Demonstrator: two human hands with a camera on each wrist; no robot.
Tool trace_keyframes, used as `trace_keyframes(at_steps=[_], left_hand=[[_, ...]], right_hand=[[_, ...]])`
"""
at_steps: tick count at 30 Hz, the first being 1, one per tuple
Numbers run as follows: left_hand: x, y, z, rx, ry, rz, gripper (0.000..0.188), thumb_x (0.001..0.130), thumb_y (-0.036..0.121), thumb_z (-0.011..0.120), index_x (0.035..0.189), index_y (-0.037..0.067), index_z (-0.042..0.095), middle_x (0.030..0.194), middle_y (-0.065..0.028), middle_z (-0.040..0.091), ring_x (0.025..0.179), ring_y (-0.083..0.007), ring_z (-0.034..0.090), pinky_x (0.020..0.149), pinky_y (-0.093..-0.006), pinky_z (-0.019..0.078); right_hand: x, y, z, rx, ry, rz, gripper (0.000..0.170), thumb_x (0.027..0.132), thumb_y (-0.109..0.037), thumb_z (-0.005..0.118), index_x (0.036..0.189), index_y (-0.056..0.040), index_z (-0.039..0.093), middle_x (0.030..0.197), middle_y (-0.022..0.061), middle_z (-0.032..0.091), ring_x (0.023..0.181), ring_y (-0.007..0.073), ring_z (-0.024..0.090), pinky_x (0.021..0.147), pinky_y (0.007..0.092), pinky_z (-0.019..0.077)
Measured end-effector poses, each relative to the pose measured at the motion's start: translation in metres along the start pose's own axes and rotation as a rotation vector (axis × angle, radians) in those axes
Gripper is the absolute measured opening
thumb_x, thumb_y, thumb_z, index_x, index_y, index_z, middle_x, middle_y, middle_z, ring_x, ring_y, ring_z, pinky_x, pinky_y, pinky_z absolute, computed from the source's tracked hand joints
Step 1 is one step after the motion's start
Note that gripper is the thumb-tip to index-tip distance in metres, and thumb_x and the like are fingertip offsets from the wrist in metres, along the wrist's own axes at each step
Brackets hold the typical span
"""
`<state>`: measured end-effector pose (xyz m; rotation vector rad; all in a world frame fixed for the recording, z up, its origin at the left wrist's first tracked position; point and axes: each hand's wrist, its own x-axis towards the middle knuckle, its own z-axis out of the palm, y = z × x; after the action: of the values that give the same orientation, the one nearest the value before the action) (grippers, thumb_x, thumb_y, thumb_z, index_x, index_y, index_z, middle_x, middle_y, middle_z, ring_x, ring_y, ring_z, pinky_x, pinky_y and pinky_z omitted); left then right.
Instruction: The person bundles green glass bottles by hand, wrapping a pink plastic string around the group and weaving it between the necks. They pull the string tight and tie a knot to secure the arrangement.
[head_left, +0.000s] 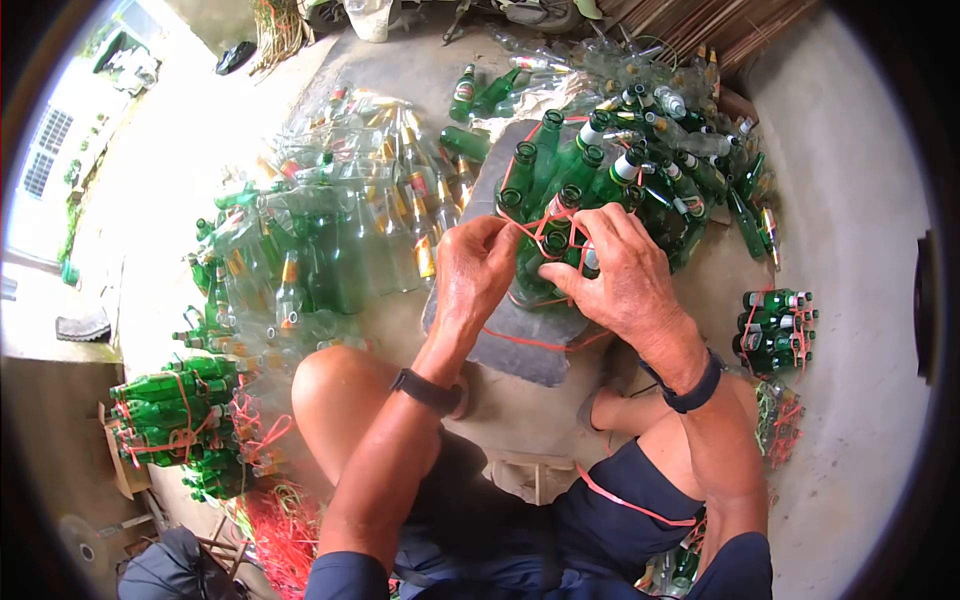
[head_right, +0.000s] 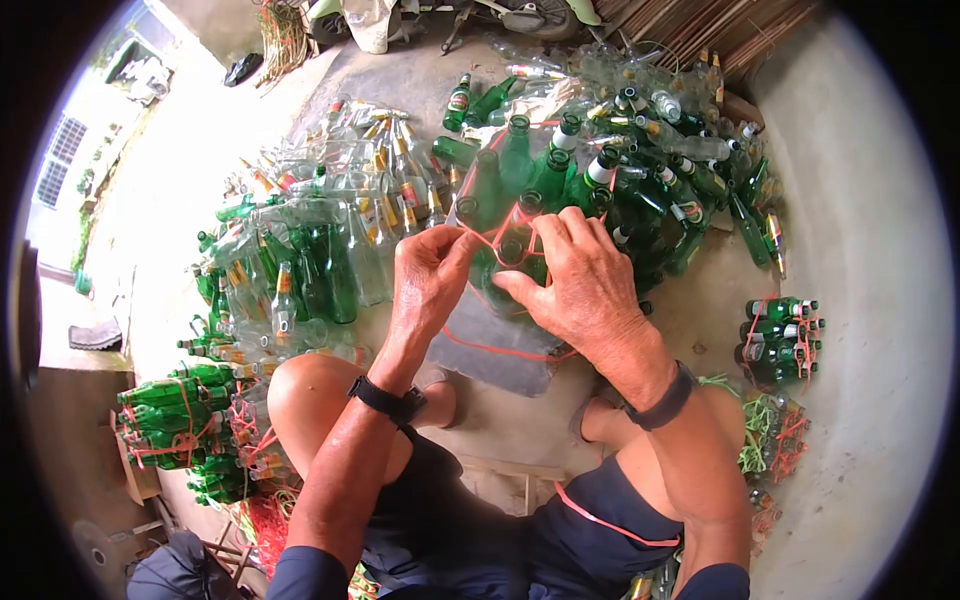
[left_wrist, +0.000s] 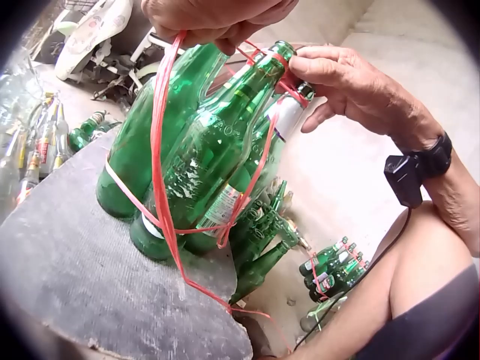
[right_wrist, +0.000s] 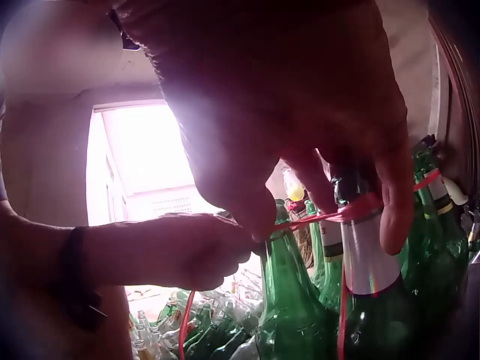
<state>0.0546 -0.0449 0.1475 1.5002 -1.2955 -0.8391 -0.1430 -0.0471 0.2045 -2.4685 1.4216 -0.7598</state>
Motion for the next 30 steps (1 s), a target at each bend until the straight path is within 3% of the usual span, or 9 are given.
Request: trace_keyframes(at_steps=[11,17,22,23,26,30], left_hand=[[0.008,0.011,-0.017,0.16,-0.072,0.078,0.017,0.097,0.012,0.07,0.097,-0.005,0.075,0.065,0.0024,0.057,0.064,-0.0035,0.048,0.055,-0.0268,0.0414],[0.01,0.02,-0.022,0.326,-0.064,0.181,0.016,0.094,0.012,0.07,0.094,-0.004,0.074,0.064,-0.0078,0.065,0.061,-0.008,0.058,0.058,-0.0301,0.0484],[0.021,0.029,-0.032,0.525,-0.119,0.318,0.018,0.094,0.018,0.068,0.091,0.001,0.075,0.068,-0.0174,0.066,0.058,-0.0263,0.066,0.059,-0.038,0.0519],[0.023,0.032,-0.034,0.528,-0.122,0.318,0.018,0.094,0.018,0.068,0.091,0.001,0.075,0.068,-0.0174,0.066,0.058,-0.0263,0.066,0.059,-0.038,0.0519],[0.027,0.04,-0.04,0.648,-0.183,0.409,0.017,0.092,0.015,0.067,0.082,0.002,0.068,0.07,-0.0205,0.064,0.064,-0.0404,0.066,0.059,-0.0442,0.0518],[0.038,0.045,-0.043,0.733,-0.243,0.578,0.012,0.091,0.013,0.066,0.083,0.004,0.067,0.076,-0.0183,0.066,0.069,-0.0408,0.068,0.062,-0.0471,0.0539]], right_hand=[[-0.002,0.002,0.018,-0.059,0.136,-0.019,0.044,0.079,-0.029,0.087,0.107,-0.0067,0.061,0.099,0.0099,0.058,0.092,0.032,0.06,0.08,0.0449,0.0551],[-0.002,0.003,0.019,-0.031,0.114,0.012,0.043,0.079,-0.027,0.085,0.106,-0.007,0.059,0.099,0.0093,0.059,0.093,0.0321,0.06,0.078,0.0451,0.0563],[-0.001,0.001,0.015,-0.01,0.084,0.033,0.041,0.079,-0.026,0.083,0.106,-0.0074,0.059,0.097,0.0081,0.06,0.093,0.0319,0.061,0.075,0.0442,0.0573],[-0.001,0.001,0.015,-0.007,0.085,0.036,0.041,0.079,-0.026,0.083,0.106,-0.0074,0.059,0.097,0.0081,0.06,0.093,0.0319,0.061,0.075,0.0442,0.0573],[-0.001,0.001,0.016,-0.009,0.126,0.016,0.039,0.08,-0.026,0.082,0.105,-0.0075,0.059,0.096,0.0078,0.062,0.092,0.032,0.061,0.072,0.0446,0.0576],[0.0,0.002,0.016,0.003,0.112,0.016,0.038,0.081,-0.026,0.082,0.105,-0.0077,0.059,0.095,0.0081,0.064,0.09,0.0328,0.062,0.071,0.0454,0.0583]])
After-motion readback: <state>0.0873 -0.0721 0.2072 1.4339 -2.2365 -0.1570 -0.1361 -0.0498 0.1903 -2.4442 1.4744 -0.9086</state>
